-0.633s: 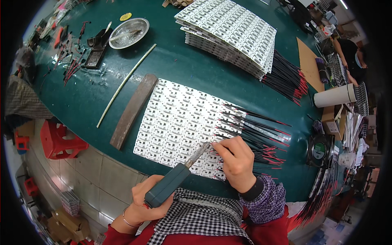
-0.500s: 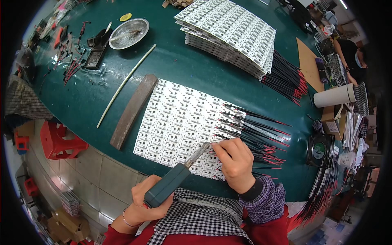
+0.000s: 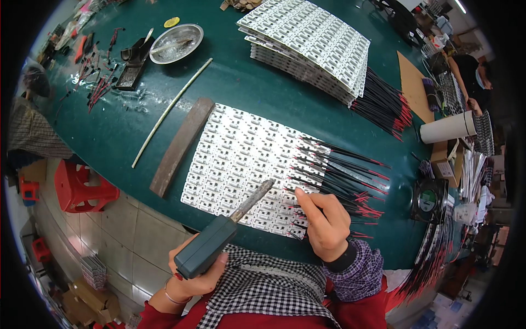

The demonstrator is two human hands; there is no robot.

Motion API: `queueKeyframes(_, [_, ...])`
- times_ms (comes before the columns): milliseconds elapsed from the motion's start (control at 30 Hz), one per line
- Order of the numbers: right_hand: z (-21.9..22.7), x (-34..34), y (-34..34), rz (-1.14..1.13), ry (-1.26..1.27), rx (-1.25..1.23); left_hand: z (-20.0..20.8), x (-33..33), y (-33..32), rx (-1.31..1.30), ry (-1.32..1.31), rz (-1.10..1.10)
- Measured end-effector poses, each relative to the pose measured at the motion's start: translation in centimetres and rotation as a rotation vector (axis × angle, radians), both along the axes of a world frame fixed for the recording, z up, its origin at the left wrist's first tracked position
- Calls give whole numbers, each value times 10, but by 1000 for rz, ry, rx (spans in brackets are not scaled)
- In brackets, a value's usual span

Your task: The person solders wires onto circuit board modules using a soldering gun, positioning the wires onto the connection points by hand.

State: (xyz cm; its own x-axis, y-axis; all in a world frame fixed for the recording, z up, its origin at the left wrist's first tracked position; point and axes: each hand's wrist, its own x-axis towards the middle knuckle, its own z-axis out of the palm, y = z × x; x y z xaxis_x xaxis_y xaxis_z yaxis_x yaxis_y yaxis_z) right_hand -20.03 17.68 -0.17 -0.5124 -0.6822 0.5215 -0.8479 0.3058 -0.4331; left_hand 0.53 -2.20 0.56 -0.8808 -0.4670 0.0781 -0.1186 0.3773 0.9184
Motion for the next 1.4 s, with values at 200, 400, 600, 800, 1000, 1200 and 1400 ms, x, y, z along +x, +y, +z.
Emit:
queueKeyframes(200, [-17, 11, -6, -66, -27, 163, 1, 5, 1, 38, -75, 10])
queueKeyframes(400, [-11, 13, -5, -44, -43, 136, 10, -1, -1, -111, -31, -83])
queueKeyframes(600, [-11, 12, -5, -44, -32, 128, 13, -4, 0, -80, -68, -123])
queueKeyframes(800, [-9, 13, -8, -44, -34, 135, 10, -6, 0, -93, -9, -147])
queueKeyframes(1000, [-9, 13, -7, -38, -28, 152, 8, -7, 3, -24, -12, -123])
queueKeyframes(1200, [-8, 12, -8, -29, -17, 153, 8, -7, 2, -43, -25, -138])
queueKeyframes(1400, [-9, 12, -7, -26, -11, 159, 14, -6, 1, -155, 9, -133])
